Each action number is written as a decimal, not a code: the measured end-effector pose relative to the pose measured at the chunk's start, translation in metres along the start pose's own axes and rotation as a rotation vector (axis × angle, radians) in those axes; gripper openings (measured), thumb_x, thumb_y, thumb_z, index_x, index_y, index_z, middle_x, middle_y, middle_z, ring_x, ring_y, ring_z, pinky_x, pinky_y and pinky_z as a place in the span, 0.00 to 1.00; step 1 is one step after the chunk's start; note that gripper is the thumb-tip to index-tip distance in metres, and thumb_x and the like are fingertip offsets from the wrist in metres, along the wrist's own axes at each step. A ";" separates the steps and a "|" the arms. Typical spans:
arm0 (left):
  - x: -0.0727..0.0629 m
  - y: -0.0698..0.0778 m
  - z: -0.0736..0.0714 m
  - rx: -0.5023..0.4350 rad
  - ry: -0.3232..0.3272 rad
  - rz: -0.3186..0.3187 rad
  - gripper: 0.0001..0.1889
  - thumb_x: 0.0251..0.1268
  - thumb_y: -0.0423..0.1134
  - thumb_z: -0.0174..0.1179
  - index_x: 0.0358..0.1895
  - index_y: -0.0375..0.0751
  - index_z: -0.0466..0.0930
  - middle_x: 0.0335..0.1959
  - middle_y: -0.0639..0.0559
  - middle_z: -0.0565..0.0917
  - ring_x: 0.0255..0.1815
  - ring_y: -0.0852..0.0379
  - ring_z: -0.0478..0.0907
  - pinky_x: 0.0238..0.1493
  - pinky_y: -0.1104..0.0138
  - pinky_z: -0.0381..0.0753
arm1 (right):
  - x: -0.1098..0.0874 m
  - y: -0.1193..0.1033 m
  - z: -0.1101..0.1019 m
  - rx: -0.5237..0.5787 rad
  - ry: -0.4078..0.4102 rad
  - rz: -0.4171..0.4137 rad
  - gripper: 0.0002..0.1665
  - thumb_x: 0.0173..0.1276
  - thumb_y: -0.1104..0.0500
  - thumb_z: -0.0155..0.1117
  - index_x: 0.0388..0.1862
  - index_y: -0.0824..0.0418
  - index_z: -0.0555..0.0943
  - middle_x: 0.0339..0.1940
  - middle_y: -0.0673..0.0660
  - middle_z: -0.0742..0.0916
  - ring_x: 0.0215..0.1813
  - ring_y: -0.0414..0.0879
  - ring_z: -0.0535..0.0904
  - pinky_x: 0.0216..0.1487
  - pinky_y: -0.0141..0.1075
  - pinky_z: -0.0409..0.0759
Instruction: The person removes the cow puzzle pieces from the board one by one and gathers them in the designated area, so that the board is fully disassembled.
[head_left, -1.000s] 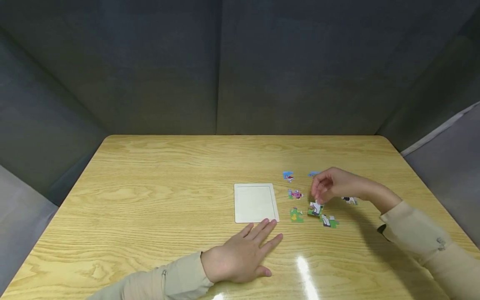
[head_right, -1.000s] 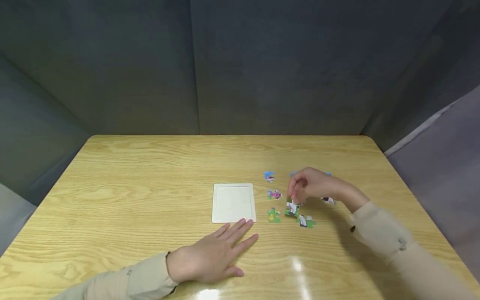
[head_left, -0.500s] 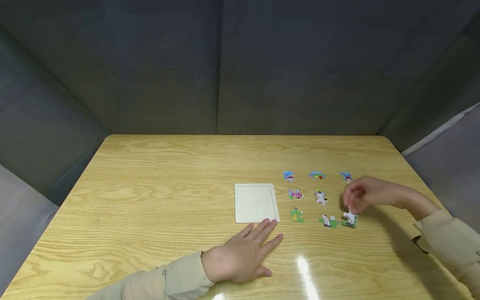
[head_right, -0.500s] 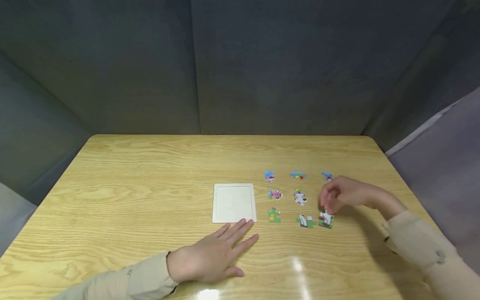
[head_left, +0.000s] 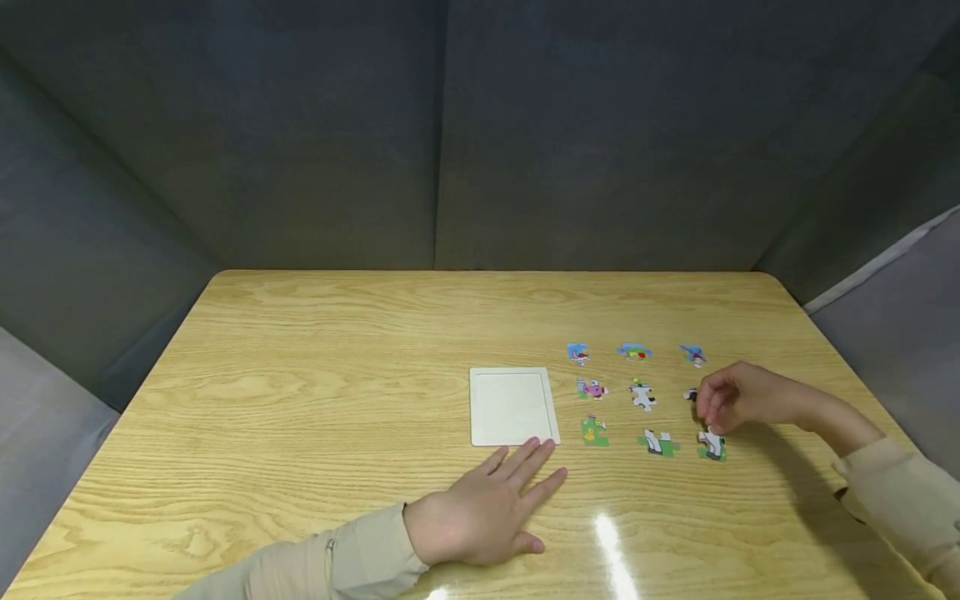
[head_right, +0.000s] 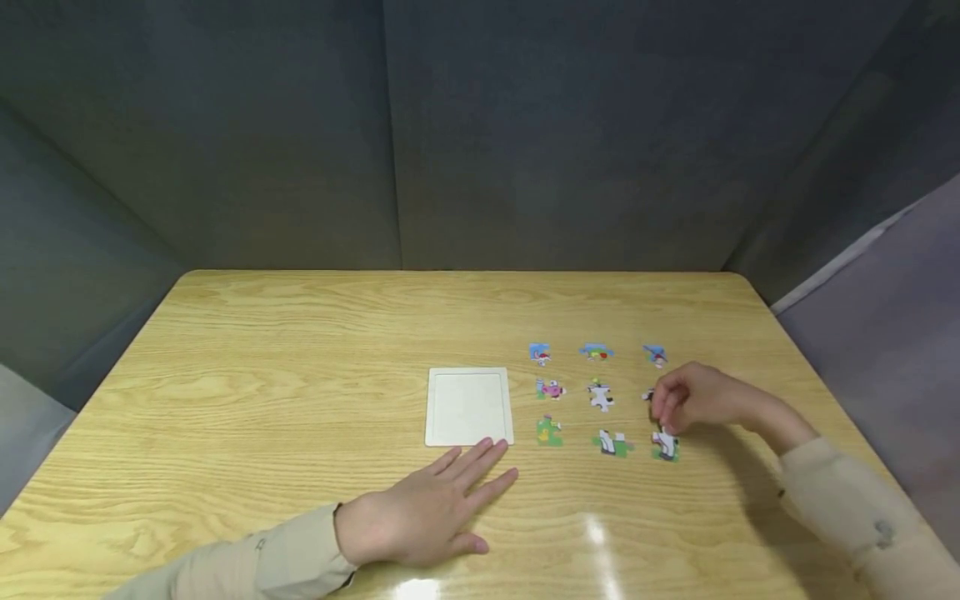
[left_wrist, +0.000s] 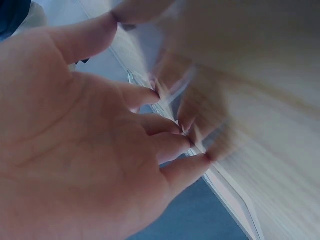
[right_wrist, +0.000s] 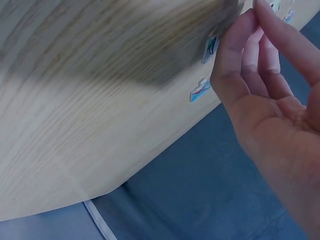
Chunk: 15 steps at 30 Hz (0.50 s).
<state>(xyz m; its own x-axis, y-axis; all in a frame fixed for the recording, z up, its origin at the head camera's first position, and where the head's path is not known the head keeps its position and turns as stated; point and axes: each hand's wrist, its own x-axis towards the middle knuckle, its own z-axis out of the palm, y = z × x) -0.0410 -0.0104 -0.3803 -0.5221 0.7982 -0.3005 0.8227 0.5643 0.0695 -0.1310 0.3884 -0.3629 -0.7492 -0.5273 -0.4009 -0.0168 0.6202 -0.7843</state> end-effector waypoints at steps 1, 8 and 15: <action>0.000 0.000 0.000 0.004 0.002 0.002 0.41 0.71 0.64 0.44 0.80 0.51 0.43 0.81 0.45 0.37 0.80 0.51 0.36 0.75 0.58 0.51 | 0.000 0.000 0.001 -0.004 0.004 -0.008 0.09 0.59 0.72 0.67 0.37 0.75 0.79 0.29 0.58 0.83 0.31 0.43 0.80 0.35 0.36 0.83; 0.001 0.000 0.000 0.007 0.000 0.003 0.41 0.71 0.64 0.44 0.80 0.52 0.43 0.81 0.45 0.36 0.80 0.52 0.36 0.75 0.58 0.52 | 0.001 0.002 0.006 -0.012 0.028 -0.062 0.10 0.55 0.74 0.68 0.35 0.77 0.77 0.28 0.58 0.83 0.30 0.42 0.79 0.33 0.34 0.82; 0.000 -0.001 0.000 -0.023 0.009 0.004 0.41 0.71 0.65 0.43 0.80 0.51 0.43 0.81 0.47 0.36 0.80 0.52 0.35 0.75 0.57 0.51 | -0.004 -0.003 0.005 -0.073 0.094 -0.044 0.09 0.57 0.73 0.69 0.36 0.74 0.79 0.30 0.58 0.84 0.31 0.43 0.80 0.33 0.34 0.82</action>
<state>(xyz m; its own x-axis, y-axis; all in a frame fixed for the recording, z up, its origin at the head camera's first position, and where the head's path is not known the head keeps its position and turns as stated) -0.0423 -0.0111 -0.3804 -0.5205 0.8024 -0.2919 0.8195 0.5655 0.0928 -0.1252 0.3862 -0.3616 -0.8055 -0.5001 -0.3180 -0.0967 0.6402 -0.7621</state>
